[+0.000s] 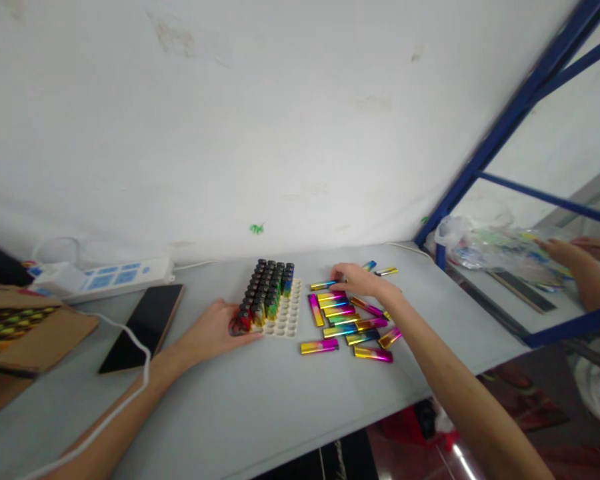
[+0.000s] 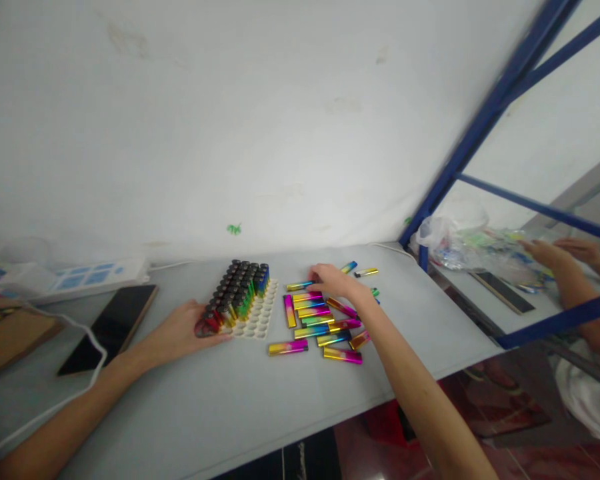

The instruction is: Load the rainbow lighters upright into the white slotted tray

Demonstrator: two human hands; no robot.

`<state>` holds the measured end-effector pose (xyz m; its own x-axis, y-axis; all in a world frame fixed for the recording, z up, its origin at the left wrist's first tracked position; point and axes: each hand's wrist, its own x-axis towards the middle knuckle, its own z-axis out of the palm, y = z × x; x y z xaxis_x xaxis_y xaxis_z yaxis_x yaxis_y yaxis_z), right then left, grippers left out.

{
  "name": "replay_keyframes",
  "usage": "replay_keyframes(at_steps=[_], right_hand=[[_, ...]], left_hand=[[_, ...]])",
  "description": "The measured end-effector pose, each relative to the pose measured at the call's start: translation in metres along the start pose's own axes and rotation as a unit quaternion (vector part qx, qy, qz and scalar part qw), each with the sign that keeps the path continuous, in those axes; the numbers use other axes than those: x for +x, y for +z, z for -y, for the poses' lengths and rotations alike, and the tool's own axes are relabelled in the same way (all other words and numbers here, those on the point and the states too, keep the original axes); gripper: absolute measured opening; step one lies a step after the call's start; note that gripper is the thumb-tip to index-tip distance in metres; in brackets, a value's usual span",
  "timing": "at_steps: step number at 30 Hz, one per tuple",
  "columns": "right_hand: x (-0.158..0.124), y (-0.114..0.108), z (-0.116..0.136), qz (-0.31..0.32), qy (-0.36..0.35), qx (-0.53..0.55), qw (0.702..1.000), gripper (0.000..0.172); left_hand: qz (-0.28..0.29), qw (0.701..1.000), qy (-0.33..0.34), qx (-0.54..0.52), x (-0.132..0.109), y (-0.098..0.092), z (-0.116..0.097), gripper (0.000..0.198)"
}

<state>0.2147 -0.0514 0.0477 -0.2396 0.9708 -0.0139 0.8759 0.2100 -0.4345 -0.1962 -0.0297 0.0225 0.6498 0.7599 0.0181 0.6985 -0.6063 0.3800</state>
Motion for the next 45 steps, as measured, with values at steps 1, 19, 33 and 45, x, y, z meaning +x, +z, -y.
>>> replay_keyframes(at_steps=[1, 19, 33, 45], right_hand=[[-0.001, 0.001, 0.000, -0.018, -0.005, 0.031, 0.999, 0.013], [-0.008, 0.055, 0.115, -0.116, 0.037, 0.644, 0.755, 0.069], [-0.015, 0.089, 0.131, -0.250, 0.058, 0.357, 0.898, 0.038], [-0.017, 0.091, 0.125, -0.238, 0.034, 0.380, 0.893, 0.039]], left_hand=[[-0.001, 1.000, 0.001, -0.001, 0.000, 0.000, 0.000, 0.051], [-0.001, 1.000, -0.007, 0.009, -0.001, 0.001, 0.002, 0.054], [0.015, 1.000, -0.004, 0.021, -0.002, -0.004, -0.005, 0.054], [0.005, 1.000, -0.010, 0.020, -0.002, -0.003, -0.004, 0.054]])
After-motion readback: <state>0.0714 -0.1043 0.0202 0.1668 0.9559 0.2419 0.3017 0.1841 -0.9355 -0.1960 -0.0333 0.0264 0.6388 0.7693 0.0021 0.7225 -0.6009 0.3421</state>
